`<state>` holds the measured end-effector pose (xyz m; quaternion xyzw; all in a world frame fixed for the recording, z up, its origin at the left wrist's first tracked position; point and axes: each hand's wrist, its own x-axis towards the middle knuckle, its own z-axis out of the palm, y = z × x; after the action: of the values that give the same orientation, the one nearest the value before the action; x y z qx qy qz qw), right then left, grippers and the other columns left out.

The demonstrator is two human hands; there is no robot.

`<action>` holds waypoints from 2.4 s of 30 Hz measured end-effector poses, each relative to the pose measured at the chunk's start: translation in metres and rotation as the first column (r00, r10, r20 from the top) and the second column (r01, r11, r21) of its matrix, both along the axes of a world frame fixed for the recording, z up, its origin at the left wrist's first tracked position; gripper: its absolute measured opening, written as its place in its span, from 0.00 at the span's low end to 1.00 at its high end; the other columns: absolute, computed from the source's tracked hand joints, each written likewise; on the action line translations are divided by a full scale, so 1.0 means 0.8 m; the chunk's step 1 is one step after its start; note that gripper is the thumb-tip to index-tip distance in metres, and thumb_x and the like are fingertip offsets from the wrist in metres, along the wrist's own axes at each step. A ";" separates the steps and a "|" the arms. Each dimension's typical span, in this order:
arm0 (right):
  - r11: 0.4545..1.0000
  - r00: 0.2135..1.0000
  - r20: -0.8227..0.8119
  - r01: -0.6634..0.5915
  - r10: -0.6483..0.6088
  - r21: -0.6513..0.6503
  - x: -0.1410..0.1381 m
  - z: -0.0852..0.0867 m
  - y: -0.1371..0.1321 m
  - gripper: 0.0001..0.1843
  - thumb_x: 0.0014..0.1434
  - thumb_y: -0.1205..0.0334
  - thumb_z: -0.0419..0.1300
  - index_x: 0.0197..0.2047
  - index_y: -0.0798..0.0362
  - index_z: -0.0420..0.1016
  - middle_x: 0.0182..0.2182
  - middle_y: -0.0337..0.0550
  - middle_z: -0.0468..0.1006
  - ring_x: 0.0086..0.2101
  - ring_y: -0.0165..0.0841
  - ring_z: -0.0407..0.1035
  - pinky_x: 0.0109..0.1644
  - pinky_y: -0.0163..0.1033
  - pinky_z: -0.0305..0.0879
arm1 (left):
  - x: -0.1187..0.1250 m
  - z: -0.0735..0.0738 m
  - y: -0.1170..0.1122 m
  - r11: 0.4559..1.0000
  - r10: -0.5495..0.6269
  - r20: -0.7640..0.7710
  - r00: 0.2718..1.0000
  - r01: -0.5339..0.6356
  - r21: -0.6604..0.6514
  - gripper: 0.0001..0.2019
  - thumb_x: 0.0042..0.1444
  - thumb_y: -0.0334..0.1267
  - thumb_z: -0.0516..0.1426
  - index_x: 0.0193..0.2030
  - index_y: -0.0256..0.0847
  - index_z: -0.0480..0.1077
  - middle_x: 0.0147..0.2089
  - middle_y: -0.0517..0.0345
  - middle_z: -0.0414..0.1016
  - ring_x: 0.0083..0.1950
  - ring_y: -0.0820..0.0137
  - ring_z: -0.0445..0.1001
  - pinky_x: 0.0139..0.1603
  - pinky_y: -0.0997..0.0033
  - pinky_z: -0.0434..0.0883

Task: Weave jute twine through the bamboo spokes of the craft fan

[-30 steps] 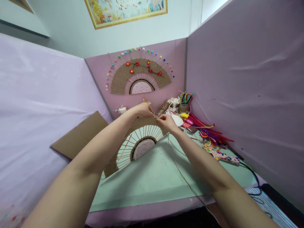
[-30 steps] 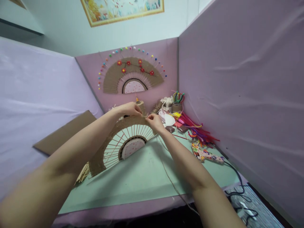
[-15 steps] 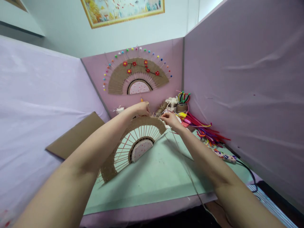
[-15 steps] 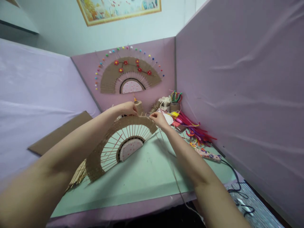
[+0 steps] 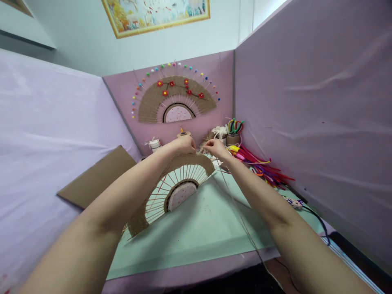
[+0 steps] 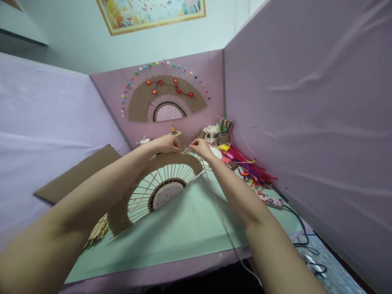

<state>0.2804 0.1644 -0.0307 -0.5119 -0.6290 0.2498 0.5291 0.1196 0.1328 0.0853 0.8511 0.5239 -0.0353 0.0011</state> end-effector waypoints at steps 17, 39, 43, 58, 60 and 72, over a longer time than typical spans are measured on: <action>0.983 0.961 -0.259 -0.136 0.099 -0.127 -0.006 -0.062 -0.050 0.10 0.49 0.55 0.61 0.26 0.53 0.69 0.16 0.34 0.67 0.17 0.25 0.58 0.20 0.31 0.54 | -0.016 0.009 0.007 0.995 -0.098 -0.086 0.991 0.100 0.022 0.13 0.53 0.43 0.55 0.34 0.39 0.78 0.31 0.56 0.76 0.34 0.69 0.70 0.36 0.75 0.63; 0.991 0.925 -0.377 -0.004 -0.046 -0.131 0.016 -0.106 -0.106 0.14 0.47 0.50 0.60 0.25 0.53 0.70 0.17 0.35 0.68 0.20 0.28 0.60 0.24 0.33 0.56 | 0.058 -0.015 -0.001 0.970 -0.234 -0.225 0.946 0.210 -0.125 0.16 0.48 0.47 0.57 0.35 0.37 0.80 0.30 0.54 0.77 0.30 0.69 0.68 0.32 0.72 0.60; 0.991 0.924 -0.362 0.096 -0.123 -0.092 0.033 -0.107 -0.103 0.15 0.47 0.49 0.60 0.26 0.54 0.72 0.20 0.38 0.72 0.24 0.30 0.64 0.27 0.34 0.58 | 0.053 -0.015 -0.004 0.957 -0.269 -0.200 0.942 0.237 -0.169 0.16 0.48 0.46 0.57 0.37 0.37 0.79 0.32 0.55 0.77 0.32 0.70 0.68 0.33 0.72 0.60; 0.970 0.949 -0.198 0.243 -0.244 -0.030 0.063 -0.100 -0.089 0.07 0.48 0.59 0.59 0.26 0.54 0.74 0.24 0.42 0.76 0.28 0.34 0.69 0.35 0.39 0.62 | 0.049 -0.015 -0.036 0.945 -0.321 -0.151 0.935 0.306 -0.111 0.11 0.51 0.37 0.56 0.35 0.38 0.79 0.35 0.52 0.79 0.34 0.68 0.70 0.34 0.71 0.61; 0.964 0.951 -0.164 0.265 -0.263 -0.006 0.061 -0.101 -0.097 0.07 0.49 0.60 0.59 0.26 0.53 0.74 0.25 0.42 0.77 0.29 0.35 0.69 0.37 0.40 0.63 | 0.048 -0.015 -0.036 0.947 -0.317 -0.154 0.936 0.305 -0.098 0.11 0.51 0.37 0.56 0.35 0.38 0.79 0.36 0.52 0.79 0.34 0.68 0.70 0.35 0.71 0.61; 0.967 0.960 -0.118 0.252 -0.254 -0.027 0.042 -0.134 -0.123 0.04 0.49 0.61 0.58 0.27 0.51 0.73 0.27 0.42 0.77 0.30 0.35 0.69 0.39 0.39 0.63 | 0.049 -0.018 -0.024 0.956 -0.290 -0.183 0.939 0.275 -0.104 0.12 0.51 0.40 0.57 0.38 0.40 0.79 0.36 0.54 0.80 0.35 0.67 0.71 0.36 0.71 0.61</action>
<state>0.3143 0.0662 -0.1379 -0.5750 -0.5239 0.2143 0.5907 0.1586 0.1133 0.0710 0.9090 0.3922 -0.1390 -0.0230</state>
